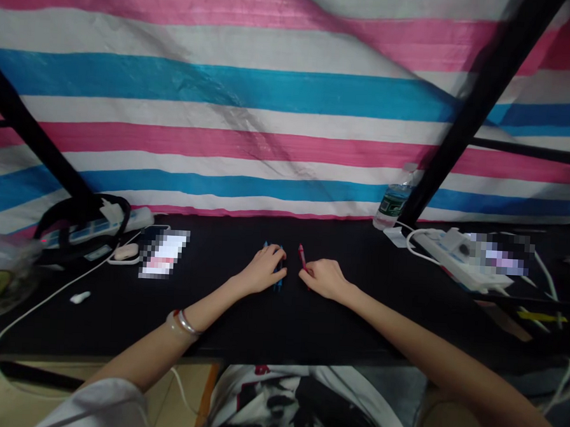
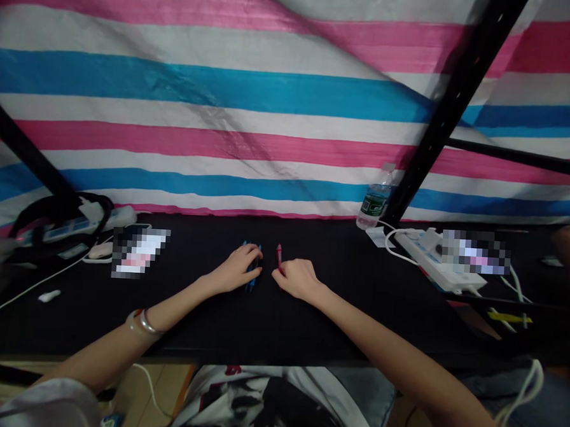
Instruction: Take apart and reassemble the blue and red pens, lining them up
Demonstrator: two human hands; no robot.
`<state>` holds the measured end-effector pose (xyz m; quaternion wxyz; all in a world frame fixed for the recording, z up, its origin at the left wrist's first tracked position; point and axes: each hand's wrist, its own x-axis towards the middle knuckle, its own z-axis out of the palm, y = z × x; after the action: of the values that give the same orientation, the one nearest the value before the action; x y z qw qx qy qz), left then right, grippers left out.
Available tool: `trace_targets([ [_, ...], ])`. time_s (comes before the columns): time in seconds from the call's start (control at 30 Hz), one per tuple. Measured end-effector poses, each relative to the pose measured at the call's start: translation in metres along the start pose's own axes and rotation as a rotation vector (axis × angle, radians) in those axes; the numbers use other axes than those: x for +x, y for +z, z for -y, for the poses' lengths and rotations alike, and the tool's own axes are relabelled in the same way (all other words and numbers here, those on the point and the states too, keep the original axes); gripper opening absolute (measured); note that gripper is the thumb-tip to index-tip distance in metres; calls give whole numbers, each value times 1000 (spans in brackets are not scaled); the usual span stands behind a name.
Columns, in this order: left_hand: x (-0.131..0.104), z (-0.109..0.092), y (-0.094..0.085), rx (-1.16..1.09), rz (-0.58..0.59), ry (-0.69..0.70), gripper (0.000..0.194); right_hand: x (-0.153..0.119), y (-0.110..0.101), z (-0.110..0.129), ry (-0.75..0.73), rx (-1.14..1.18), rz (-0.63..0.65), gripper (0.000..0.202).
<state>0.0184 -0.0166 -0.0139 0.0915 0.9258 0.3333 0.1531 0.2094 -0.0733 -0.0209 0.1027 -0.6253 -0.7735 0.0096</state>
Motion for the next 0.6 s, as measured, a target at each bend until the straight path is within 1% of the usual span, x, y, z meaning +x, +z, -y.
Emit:
trace_targets([
  [0.1,0,-1,-2,24,-14,-11,22,0,-1,0,1,11,4,38],
  [0.23,-1,-2,-3,-4,-35,-6,20,0,-3,0,-5,21,14,40],
  [0.4,-1,-1,-2,-24,-68,-6,23,0,-2,-1,-9,17,11,41],
  [0.53,1,2,-3,25,-125,-57,27,0,0,-1,-27,1,0,41],
  [0.6,1,3,-4,27,-122,-71,26,0,0,0,-45,-6,-11,40],
])
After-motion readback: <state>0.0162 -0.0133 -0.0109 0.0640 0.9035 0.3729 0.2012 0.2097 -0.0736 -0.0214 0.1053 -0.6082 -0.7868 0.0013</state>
